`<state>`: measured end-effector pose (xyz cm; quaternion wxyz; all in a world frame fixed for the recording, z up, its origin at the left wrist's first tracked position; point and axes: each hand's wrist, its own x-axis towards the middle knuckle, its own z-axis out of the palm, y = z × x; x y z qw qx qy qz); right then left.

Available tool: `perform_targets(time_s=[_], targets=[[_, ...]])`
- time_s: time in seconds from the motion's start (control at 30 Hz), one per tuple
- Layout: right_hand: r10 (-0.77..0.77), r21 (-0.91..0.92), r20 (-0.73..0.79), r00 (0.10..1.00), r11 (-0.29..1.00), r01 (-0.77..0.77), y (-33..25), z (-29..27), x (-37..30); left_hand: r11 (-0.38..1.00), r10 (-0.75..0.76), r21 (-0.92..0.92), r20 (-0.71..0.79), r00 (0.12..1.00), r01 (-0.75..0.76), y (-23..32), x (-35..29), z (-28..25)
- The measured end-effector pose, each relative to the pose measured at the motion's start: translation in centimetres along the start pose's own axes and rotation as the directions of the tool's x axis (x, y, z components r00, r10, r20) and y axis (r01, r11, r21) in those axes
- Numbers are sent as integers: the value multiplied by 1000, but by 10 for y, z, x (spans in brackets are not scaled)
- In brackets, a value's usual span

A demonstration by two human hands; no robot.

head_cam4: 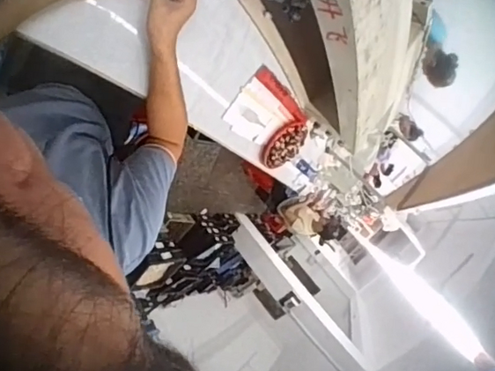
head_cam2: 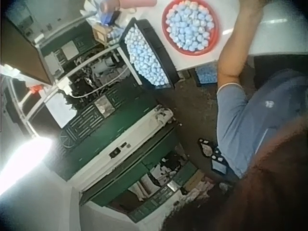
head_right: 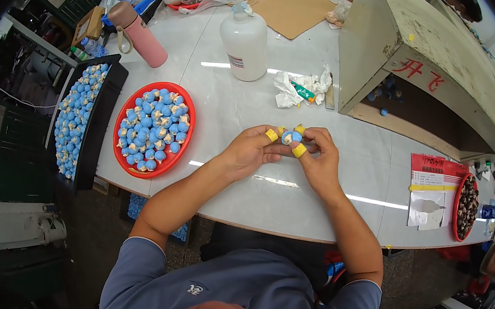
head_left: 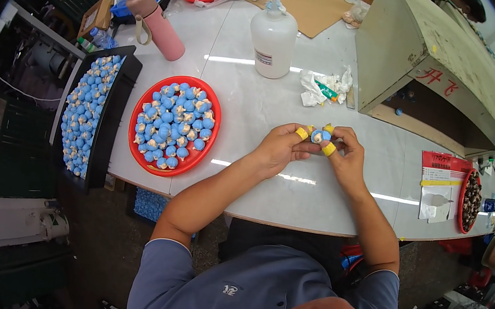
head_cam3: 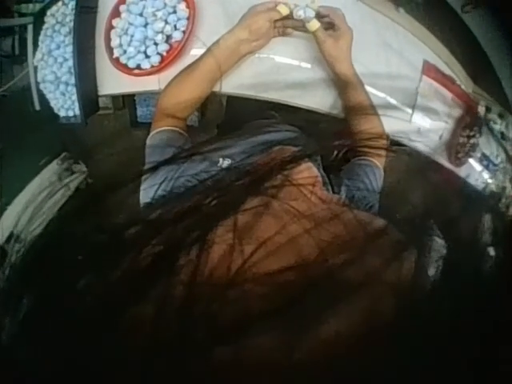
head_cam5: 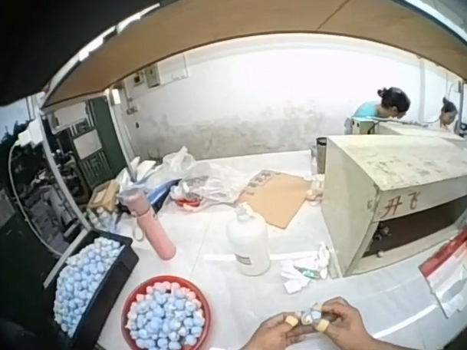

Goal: The person applies adhesive from a small squeeze bottle onto figurine components, attaches pieces together by hand, and retrieves additional parts from a tabletop box.

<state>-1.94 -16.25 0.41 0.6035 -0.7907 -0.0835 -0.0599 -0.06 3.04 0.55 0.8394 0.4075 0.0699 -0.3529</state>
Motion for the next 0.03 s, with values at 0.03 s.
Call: perform_targets(time_s=[0.03], targets=[[32, 71, 10, 999, 997, -32, 0, 0, 0, 1000, -1, 9, 11, 1000, 1, -2, 1, -2]])
